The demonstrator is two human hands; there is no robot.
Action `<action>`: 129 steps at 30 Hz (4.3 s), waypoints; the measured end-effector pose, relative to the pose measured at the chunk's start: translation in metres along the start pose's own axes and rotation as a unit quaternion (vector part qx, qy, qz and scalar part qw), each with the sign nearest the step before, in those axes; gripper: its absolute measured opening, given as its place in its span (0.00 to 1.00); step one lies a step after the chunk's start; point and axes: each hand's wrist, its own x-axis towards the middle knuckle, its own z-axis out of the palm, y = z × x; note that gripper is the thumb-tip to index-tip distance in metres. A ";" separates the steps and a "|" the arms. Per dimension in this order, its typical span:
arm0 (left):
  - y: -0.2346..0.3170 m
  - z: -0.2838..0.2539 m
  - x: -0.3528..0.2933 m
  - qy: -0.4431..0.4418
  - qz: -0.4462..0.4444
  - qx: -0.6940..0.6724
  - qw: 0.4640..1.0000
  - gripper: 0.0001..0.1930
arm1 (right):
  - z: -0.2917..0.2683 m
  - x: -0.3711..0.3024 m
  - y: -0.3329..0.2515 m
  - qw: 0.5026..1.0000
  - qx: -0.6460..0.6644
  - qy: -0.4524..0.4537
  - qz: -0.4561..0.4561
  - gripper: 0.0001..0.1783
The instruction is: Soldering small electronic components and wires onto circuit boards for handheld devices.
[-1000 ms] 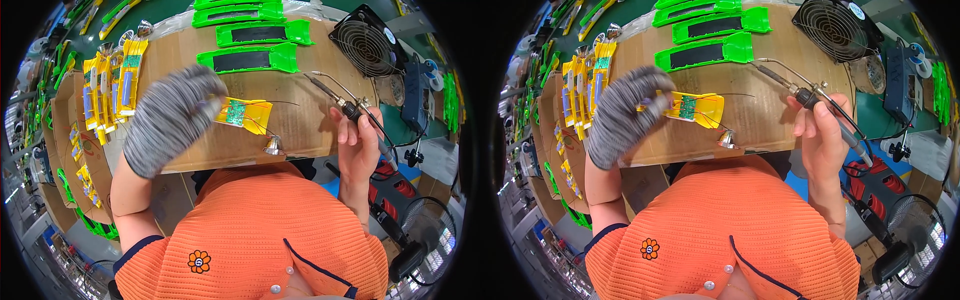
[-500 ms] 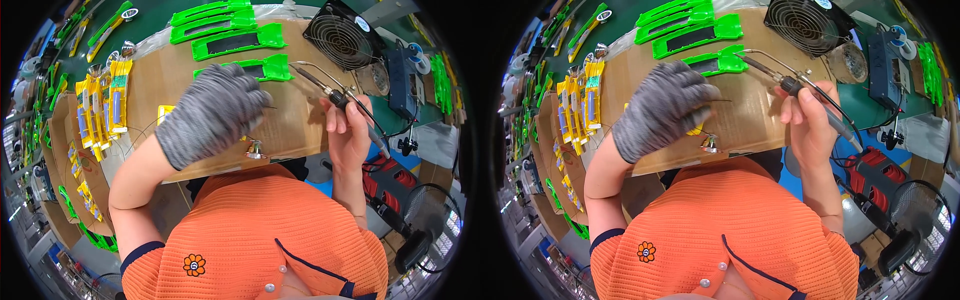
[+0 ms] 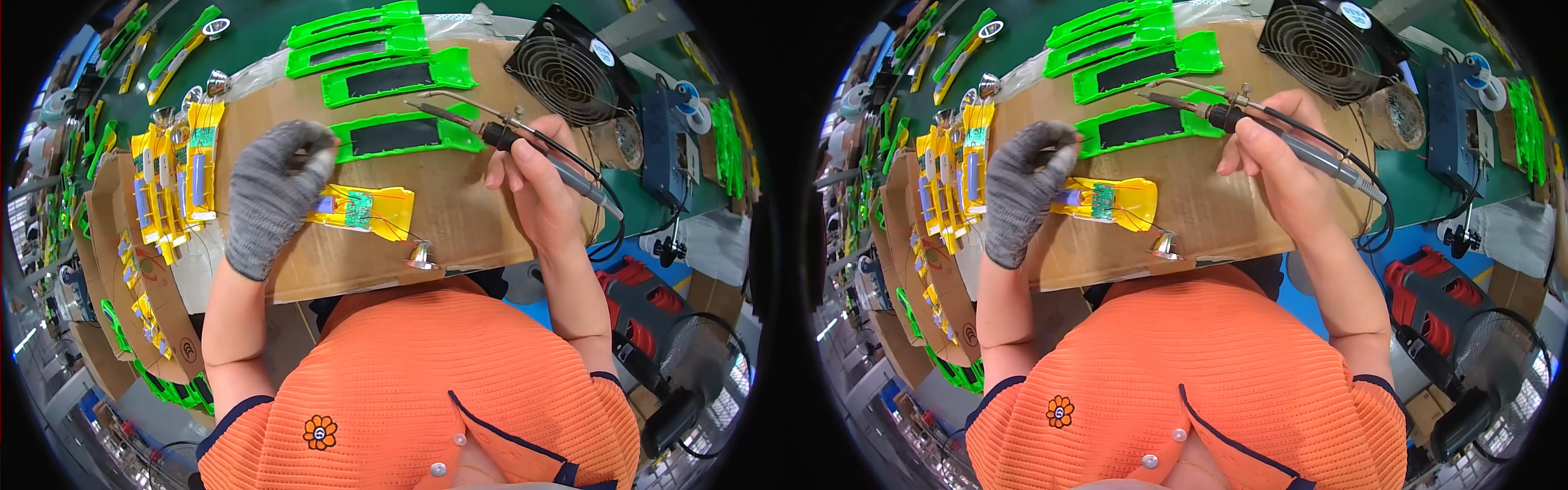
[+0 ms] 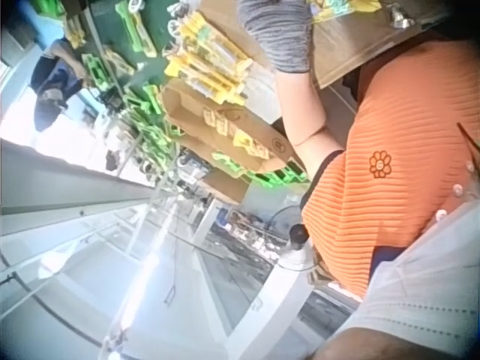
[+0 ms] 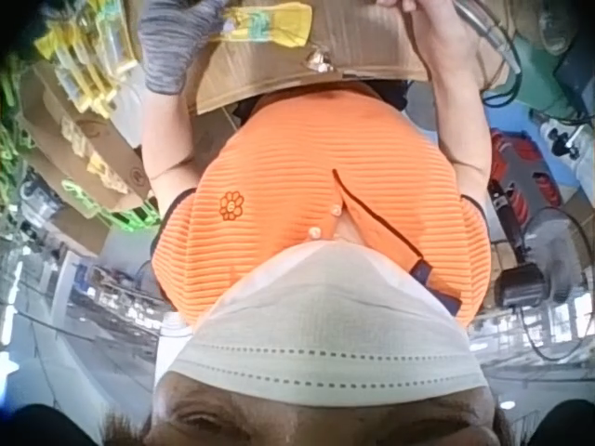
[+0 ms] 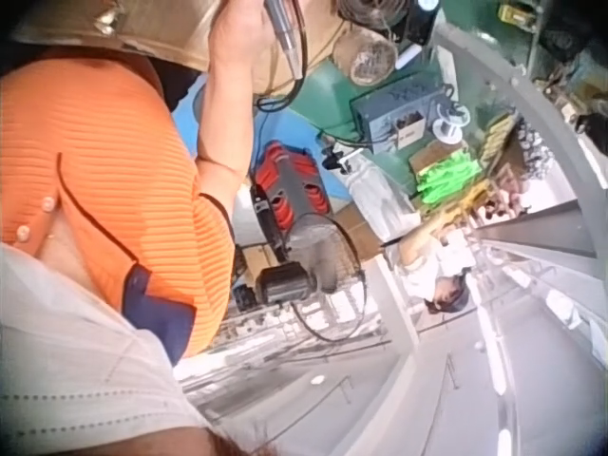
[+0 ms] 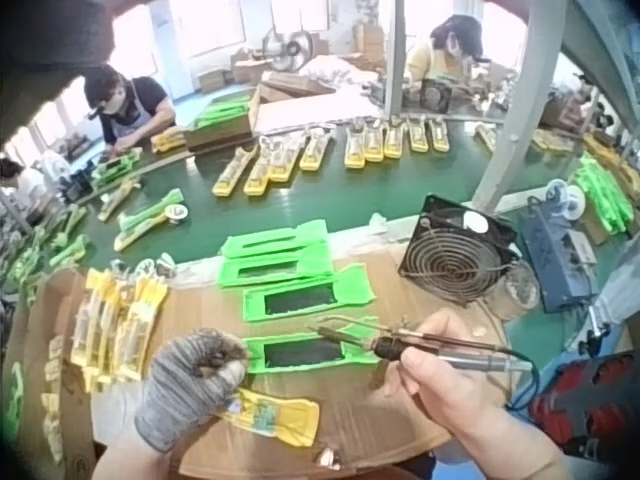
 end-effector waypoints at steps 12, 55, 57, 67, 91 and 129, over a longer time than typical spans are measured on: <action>0.010 0.005 0.037 -0.217 0.124 0.083 0.965 0.05 | -0.002 -0.015 -0.016 0.987 -0.084 0.000 0.136 0.08; 0.024 0.010 0.044 -0.250 0.174 0.216 0.928 0.07 | -0.018 -0.024 -0.024 0.992 -0.044 0.019 0.114 0.10; 0.026 0.010 0.044 -0.251 0.171 0.215 0.928 0.07 | -0.021 -0.028 -0.026 0.992 -0.049 0.020 0.112 0.09; 0.033 0.007 0.041 -0.254 0.166 0.265 0.915 0.06 | -0.024 -0.036 -0.023 0.996 -0.007 0.040 0.079 0.07; 0.043 0.056 0.001 -0.130 0.246 0.101 0.955 0.09 | -0.019 -0.038 -0.024 0.994 0.062 0.073 0.044 0.06; 0.062 0.060 0.018 -0.226 0.174 0.235 0.929 0.08 | -0.035 0.000 -0.069 0.942 -0.265 -0.104 0.178 0.10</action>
